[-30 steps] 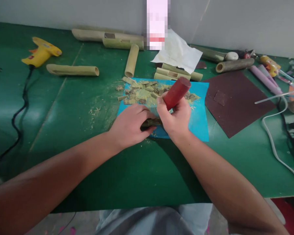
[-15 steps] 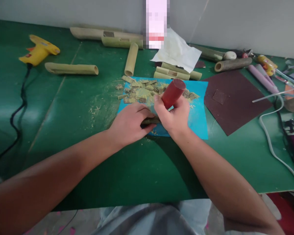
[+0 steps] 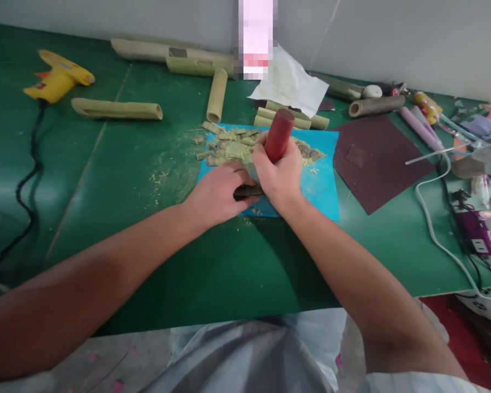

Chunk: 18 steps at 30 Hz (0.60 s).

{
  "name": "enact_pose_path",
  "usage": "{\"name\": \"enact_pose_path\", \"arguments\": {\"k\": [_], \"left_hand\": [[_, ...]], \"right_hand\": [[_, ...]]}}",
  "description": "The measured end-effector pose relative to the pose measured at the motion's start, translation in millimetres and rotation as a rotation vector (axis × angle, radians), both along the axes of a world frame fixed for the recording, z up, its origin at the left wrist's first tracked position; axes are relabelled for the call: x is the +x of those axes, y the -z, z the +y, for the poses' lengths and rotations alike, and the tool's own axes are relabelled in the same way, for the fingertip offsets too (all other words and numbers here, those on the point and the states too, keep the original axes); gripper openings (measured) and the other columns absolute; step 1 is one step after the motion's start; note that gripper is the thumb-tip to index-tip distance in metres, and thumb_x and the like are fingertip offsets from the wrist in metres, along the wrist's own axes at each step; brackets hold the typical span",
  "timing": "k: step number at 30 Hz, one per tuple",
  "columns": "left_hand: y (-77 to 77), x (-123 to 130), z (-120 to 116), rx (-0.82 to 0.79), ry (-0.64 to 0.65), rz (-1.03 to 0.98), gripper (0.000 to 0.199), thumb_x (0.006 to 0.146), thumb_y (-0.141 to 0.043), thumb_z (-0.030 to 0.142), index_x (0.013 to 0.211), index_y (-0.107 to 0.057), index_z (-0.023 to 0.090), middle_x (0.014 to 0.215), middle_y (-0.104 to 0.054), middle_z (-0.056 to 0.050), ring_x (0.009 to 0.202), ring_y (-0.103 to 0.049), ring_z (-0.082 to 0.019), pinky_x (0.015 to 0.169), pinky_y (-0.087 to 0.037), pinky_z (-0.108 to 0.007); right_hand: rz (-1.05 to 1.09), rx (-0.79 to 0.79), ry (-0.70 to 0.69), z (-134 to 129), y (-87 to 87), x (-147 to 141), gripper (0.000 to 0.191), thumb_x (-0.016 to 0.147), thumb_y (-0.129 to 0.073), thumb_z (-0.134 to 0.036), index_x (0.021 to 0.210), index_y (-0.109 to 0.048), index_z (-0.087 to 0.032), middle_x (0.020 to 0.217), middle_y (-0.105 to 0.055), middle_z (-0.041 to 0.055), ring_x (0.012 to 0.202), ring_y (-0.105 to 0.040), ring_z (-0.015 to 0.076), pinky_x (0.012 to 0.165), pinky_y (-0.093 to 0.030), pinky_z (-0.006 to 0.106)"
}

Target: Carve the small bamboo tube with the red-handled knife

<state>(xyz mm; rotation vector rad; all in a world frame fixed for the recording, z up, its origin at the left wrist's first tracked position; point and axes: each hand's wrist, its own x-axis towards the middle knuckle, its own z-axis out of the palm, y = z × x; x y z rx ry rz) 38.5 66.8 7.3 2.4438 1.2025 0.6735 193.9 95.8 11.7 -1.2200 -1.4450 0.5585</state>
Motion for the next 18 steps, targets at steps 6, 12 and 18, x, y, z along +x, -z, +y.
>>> {"name": "enact_pose_path", "arguments": {"k": [6,12,18], "left_hand": [[-5.1,-1.4,0.9,0.000,-0.020,0.044,0.016,0.091,-0.075,0.029,0.100,-0.076,0.015,0.103,-0.076,-0.009,0.108,-0.072,-0.029,0.096,-0.059,-0.042],[-5.8,-2.9,3.5,0.026,-0.016,0.123,0.026,0.092,-0.071,0.035,0.105,-0.079,0.014,0.102,-0.075,-0.012,0.101,-0.072,-0.030,0.093,-0.059,-0.044],[-8.3,-2.6,4.9,0.111,0.008,0.245,0.031,0.093,-0.068,0.042,0.101,-0.077,0.014,0.098,-0.073,-0.012,0.097,-0.071,-0.031,0.085,-0.057,-0.043]], "right_hand": [[0.077,-0.096,-0.055,4.8,-4.0,0.4,0.047,0.088,-0.070,-0.052,0.064,-0.039,-0.027,0.060,-0.038,-0.0045,0.055,-0.039,0.0131,0.052,-0.039,0.031],[0.148,-0.107,0.056,12.3,-4.9,-3.4,0.038,0.081,-0.068,-0.026,0.057,-0.039,-0.027,0.057,-0.038,-0.0044,0.055,-0.038,0.0121,0.048,-0.033,0.029],[0.153,-0.100,0.092,9.2,-8.3,-6.4,0.037,0.079,-0.067,-0.022,0.057,-0.038,-0.026,0.057,-0.037,-0.0051,0.055,-0.038,0.0108,0.049,-0.033,0.027]]}}
